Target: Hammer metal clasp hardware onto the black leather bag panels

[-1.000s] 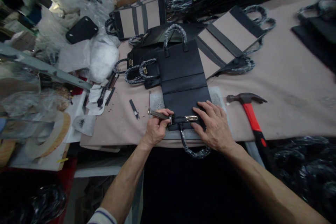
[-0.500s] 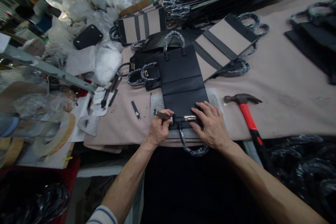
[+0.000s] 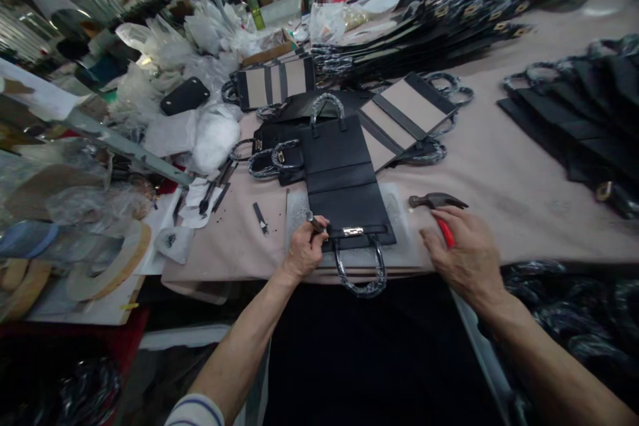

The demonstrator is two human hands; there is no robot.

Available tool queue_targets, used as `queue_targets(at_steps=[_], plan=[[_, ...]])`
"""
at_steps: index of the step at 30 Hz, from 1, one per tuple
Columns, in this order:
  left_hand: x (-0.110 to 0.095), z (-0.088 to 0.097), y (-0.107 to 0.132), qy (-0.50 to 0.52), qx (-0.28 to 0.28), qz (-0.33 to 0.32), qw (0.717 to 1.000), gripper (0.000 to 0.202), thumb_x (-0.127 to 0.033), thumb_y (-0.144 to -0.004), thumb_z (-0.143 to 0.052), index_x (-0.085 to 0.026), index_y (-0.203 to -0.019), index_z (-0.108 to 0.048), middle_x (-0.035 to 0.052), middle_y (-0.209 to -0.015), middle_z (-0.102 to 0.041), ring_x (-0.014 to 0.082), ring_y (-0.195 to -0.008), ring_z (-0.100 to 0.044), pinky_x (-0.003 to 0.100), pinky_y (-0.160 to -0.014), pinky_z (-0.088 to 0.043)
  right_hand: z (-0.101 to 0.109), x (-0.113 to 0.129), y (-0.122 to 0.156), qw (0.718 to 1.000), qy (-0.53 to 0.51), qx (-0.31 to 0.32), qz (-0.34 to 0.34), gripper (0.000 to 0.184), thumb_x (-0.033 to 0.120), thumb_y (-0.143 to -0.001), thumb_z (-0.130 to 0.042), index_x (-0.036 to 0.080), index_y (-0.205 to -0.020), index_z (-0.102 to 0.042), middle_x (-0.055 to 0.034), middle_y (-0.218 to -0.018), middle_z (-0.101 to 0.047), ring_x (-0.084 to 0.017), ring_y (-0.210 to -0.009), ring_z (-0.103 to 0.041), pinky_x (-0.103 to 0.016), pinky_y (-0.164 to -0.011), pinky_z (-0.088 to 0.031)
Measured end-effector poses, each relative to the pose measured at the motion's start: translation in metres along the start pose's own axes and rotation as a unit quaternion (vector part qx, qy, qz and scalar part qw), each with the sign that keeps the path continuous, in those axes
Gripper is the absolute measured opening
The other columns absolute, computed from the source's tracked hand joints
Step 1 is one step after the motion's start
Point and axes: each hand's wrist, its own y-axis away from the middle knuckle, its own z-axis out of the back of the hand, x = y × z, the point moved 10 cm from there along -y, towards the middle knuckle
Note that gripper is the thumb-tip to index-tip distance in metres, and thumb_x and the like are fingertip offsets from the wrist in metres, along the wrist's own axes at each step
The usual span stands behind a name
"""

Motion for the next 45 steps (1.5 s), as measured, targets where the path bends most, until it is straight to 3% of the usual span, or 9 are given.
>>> queue_targets(at_steps=[5,9,22,27,28,34,38,41,45], plan=[[0.002,-0.003,0.000,-0.015,0.012,0.016,1.000,0.016,-0.013,-0.089,-0.055,-0.020,-0.103,-0.060,0.0090,-0.112,-0.075,0.0206,-0.107,-0.072,0.037,-0.099,-0.057,0.003,-0.093,0.025,0.957,0.214,0.140,-0.136,0.053,0.047,-0.092,-0.055,0.004,-0.122,-0.064,-0.0283,-0.110,-0.067,-0.042,-0.104,-0.064,-0.049,-0.088,-0.049],[0.003,-0.003,-0.002,-0.031,0.032,0.028,0.999,0.017,-0.016,-0.089,-0.054,-0.020,-0.103,-0.063,0.0085,-0.112,-0.077,0.0213,-0.106,-0.073,0.036,-0.098,-0.058,0.005,-0.117,0.034,0.932,0.219,0.189,-0.217,0.059,0.047,-0.096,-0.051,0.000,-0.130,-0.059,-0.0302,-0.116,-0.064,-0.041,-0.111,-0.062,-0.046,-0.088,-0.046],[0.009,-0.005,-0.001,-0.022,0.043,0.040,0.998,0.022,-0.016,-0.088,-0.053,-0.020,-0.105,-0.065,0.0079,-0.108,-0.077,0.0219,-0.101,-0.074,0.036,-0.094,-0.059,-0.035,-0.075,0.048,0.880,-0.131,0.278,-0.362,0.013,0.032,-0.081,-0.060,0.022,-0.080,-0.051,-0.0029,-0.073,-0.057,-0.021,-0.073,-0.062,-0.034,-0.069,-0.050],[0.011,-0.005,0.001,-0.005,0.038,0.058,0.998,0.018,-0.016,-0.088,-0.055,-0.020,-0.102,-0.065,0.0063,-0.103,-0.076,0.0207,-0.096,-0.073,0.034,-0.092,-0.058,-0.029,-0.023,0.036,0.750,-0.399,0.292,-0.440,0.019,0.038,-0.081,-0.059,0.023,-0.081,-0.046,0.0048,-0.064,-0.047,-0.009,-0.044,-0.041,-0.023,-0.043,-0.037],[0.011,-0.006,0.002,-0.003,0.040,0.061,0.997,0.017,-0.016,-0.088,-0.056,-0.021,-0.101,-0.065,0.0059,-0.102,-0.076,0.0204,-0.096,-0.073,0.033,-0.092,-0.058,-0.020,-0.009,0.027,0.755,-0.416,0.276,-0.425,0.023,0.042,-0.083,-0.061,0.023,-0.083,-0.047,0.0051,-0.064,-0.048,-0.009,-0.043,-0.041,-0.023,-0.042,-0.034],[0.014,-0.007,0.002,-0.003,0.046,0.065,0.997,0.017,-0.015,-0.087,-0.057,-0.021,-0.101,-0.065,0.0045,-0.099,-0.076,0.0200,-0.096,-0.072,0.033,-0.093,-0.057,0.054,0.106,-0.046,0.954,-0.234,0.178,-0.066,0.025,0.047,-0.098,-0.047,0.024,-0.101,-0.054,0.0033,-0.064,-0.055,-0.015,-0.053,-0.054,-0.028,-0.053,-0.039],[0.015,-0.008,0.001,-0.010,0.049,0.063,0.997,0.016,-0.015,-0.087,-0.057,-0.021,-0.100,-0.065,0.0046,-0.097,-0.076,0.0200,-0.093,-0.073,0.033,-0.090,-0.057,0.047,0.158,-0.050,0.956,-0.045,0.262,0.126,0.016,0.031,-0.099,-0.042,0.024,-0.088,-0.050,0.0005,-0.064,-0.058,-0.015,-0.051,-0.049,-0.030,-0.052,-0.026],[0.014,-0.008,0.002,-0.011,0.049,0.058,0.997,0.017,-0.015,-0.088,-0.056,-0.021,-0.101,-0.065,0.0042,-0.097,-0.076,0.0199,-0.094,-0.073,0.032,-0.090,-0.057,0.062,0.175,-0.061,0.958,-0.018,0.240,0.154,0.018,0.033,-0.100,-0.044,0.024,-0.086,-0.049,0.0022,-0.061,-0.054,-0.013,-0.048,-0.044,-0.030,-0.051,-0.023],[0.013,-0.008,0.001,-0.004,0.051,0.058,0.997,0.017,-0.016,-0.089,-0.056,-0.021,-0.102,-0.065,0.0050,-0.100,-0.076,0.0200,-0.097,-0.073,0.032,-0.093,-0.056,0.110,0.163,-0.077,0.989,-0.141,0.025,0.035,0.021,0.045,-0.102,-0.045,0.026,-0.104,-0.053,0.0019,-0.066,-0.054,-0.016,-0.054,-0.051,-0.030,-0.055,-0.036]])
